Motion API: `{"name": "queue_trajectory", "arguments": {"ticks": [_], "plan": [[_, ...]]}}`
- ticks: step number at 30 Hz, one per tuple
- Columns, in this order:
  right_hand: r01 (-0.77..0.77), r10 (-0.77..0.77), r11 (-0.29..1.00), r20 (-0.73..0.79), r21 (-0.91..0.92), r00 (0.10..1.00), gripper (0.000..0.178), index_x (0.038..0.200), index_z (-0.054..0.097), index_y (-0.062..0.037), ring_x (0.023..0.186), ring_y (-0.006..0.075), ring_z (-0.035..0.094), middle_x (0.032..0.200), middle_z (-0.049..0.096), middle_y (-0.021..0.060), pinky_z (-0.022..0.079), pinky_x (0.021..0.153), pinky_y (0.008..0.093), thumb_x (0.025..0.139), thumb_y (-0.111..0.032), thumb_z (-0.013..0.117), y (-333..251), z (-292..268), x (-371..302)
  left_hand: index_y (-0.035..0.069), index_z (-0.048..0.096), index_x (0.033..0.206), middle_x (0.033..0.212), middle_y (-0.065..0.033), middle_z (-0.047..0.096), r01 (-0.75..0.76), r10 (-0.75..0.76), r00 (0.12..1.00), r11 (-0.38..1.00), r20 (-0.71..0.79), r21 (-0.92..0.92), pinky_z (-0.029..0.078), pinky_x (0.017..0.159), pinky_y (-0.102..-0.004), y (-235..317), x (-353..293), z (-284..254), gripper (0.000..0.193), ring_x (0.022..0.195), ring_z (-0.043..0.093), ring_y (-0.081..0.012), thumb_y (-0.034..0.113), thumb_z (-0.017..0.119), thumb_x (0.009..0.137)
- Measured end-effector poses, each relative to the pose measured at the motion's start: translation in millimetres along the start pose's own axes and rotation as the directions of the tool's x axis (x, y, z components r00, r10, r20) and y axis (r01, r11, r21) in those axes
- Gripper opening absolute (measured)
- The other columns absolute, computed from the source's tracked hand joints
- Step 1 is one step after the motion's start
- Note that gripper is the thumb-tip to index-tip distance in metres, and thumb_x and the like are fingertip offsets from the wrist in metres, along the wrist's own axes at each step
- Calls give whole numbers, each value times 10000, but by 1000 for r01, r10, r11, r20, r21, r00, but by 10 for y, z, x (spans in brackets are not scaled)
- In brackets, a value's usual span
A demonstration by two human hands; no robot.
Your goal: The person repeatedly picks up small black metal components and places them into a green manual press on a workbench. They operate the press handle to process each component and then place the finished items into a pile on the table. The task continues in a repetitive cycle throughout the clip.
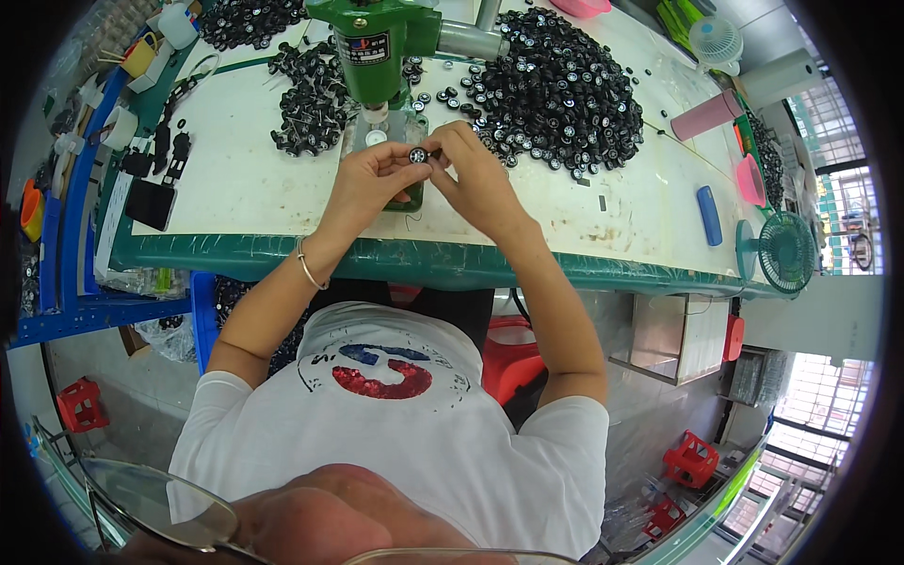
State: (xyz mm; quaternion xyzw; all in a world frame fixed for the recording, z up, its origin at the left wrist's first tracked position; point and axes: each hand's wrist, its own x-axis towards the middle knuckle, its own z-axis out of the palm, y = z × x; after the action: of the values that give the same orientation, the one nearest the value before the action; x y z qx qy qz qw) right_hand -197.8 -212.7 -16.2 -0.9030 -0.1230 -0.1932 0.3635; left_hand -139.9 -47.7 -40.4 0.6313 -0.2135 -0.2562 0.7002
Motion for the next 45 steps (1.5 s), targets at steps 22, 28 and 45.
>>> {"name": "queue_trajectory", "arguments": {"ticks": [22,28,45], "plan": [[-305,384,655,44,691,922,202,1041,606,-14,806,68,587,922,642,26,469,693,211,848,-44,657,165,535,344,-13,653,1028,1001,-129,681,-98,19,976,927,-218,-361,545,821,-275,-82,-300,-737,189,902,676,-196,-26,645,840],[-286,338,791,2,542,941,229,1046,617,-20,816,93,590,922,645,32,462,750,250,828,-67,667,121,572,293,-8,662,1011,939,-100,684,-74,-44,964,905,-263,-420,549,771,-254,-27,-236,-742,152,842,671,-165,2,633,862],[-273,311,832,1,484,950,329,1131,606,-19,877,147,593,985,600,53,481,774,277,830,-134,670,100,422,345,30,719,948,838,22,653,-232,239,942,971,-234,60,443,728,-205,128,76,-636,139,779,570,-55,45,709,810]]}}
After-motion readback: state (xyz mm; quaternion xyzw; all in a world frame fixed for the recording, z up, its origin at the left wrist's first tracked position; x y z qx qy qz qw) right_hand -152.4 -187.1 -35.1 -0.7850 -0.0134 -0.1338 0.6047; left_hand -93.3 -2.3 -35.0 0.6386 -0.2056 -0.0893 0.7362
